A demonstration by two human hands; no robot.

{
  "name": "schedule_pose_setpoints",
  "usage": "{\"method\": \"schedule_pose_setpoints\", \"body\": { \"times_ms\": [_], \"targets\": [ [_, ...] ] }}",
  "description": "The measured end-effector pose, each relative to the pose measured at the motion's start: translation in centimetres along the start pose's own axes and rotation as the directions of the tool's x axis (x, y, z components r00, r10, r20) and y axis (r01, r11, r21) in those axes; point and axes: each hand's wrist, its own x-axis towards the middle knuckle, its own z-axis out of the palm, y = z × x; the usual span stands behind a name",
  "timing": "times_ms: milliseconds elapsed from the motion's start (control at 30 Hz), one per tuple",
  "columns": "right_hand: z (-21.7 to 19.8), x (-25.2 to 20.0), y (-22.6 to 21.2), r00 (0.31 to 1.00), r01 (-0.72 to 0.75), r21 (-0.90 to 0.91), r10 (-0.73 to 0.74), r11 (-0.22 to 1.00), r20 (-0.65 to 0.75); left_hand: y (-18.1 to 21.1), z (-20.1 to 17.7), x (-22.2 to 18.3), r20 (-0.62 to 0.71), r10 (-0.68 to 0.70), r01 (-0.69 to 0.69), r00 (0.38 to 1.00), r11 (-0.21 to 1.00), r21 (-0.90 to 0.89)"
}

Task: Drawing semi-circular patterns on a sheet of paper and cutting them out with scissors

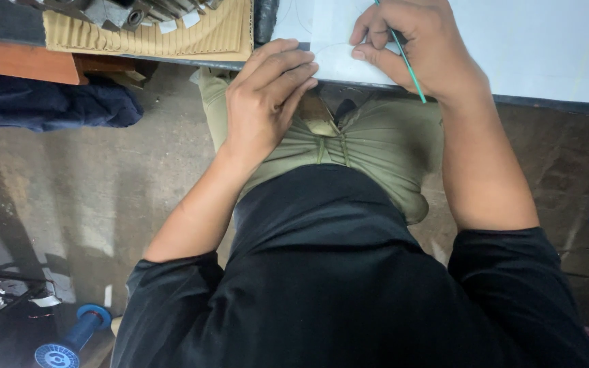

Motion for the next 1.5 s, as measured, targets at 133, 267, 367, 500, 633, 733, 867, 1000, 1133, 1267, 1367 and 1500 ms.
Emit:
{"method": "schedule_pose_setpoints", "body": {
  "times_ms": [133, 267, 367, 500, 633, 733, 867, 1000, 1133, 1267, 1367, 1500],
  "targets": [
    [0.0, -0.1, 0.0, 1.0, -0.016, -0.014, 0.016, 1.0, -0.002, 0.1, -0.1, 0.1, -0.003, 0.006, -0.006, 1.0, 1.0, 0.002],
    [0.1, -0.1, 0.0, 1.0, -0.024, -0.021, 0.024, 0.999, -0.001, 0.2, -0.2, 0.1, -0.001, 0.01, -0.01, 1.0, 1.0, -0.009],
    [0.1, -0.1, 0.1, 1.0, -0.014, -0.014, 0.014, 1.0, 0.002, 0.3, -0.1, -0.2, 0.034, 0.002, -0.004, 0.999, 0.998, 0.057],
    [0.1, -0.2, 0.2, 1.0, -0.014, -0.037, 0.015, 0.999, 0.012, 2.1, 1.7, -1.9, 0.196, 0.064, -0.115, 0.979, 0.957, 0.265],
    [-0.3, -0.2, 1.9, 0.98, 0.195, -0.189, -0.184, 0.962, 0.074, 5.6, 4.2, -2.0, 0.377, -0.05, -0.131, 0.925, 0.889, 0.439],
    [-0.2, 0.1, 0.1, 0.997, 0.074, -0.116, -0.069, 0.991, 0.045, 5.7, 5.7, -2.3, 0.381, -0.163, -0.116, 0.91, 0.783, 0.611],
    [-0.2, 0.1, -0.4, 0.999, -0.025, -0.083, 0.029, 0.996, 0.039, 5.9, 6.8, -2.3, 0.31, -0.103, -0.163, 0.945, 0.674, 0.72],
    [-0.8, 0.2, 0.1, 0.997, -0.026, 0.02, 0.025, 0.999, 0.079, 5.8, 7.6, -1.8, 0.22, -0.048, -0.15, 0.974, 0.59, 0.793],
    [-2.0, 1.4, 0.4, 0.997, 0.009, 0.225, -0.027, 0.974, 0.078, 5.7, 7.0, -1.1, 0.176, -0.015, -0.131, 0.984, 0.603, 0.786],
    [-1.8, 2.6, 0.6, 0.992, -0.087, 0.291, 0.057, 0.953, 0.11, 5.3, 7.7, -1.4, 0.12, -0.018, -0.084, 0.993, 0.61, 0.788],
    [-1.5, 3.9, 0.4, 0.988, -0.004, 0.289, -0.041, 0.957, 0.148, 5.3, 7.8, -1.4, 0.117, -0.005, -0.09, 0.993, 0.605, 0.791],
    [-0.5, 4.8, -1.3, 0.978, -0.108, 0.385, 0.028, 0.917, 0.208, 5.1, 7.6, -1.0, 0.116, 0.028, -0.113, 0.993, 0.55, 0.828]
  ]
}}
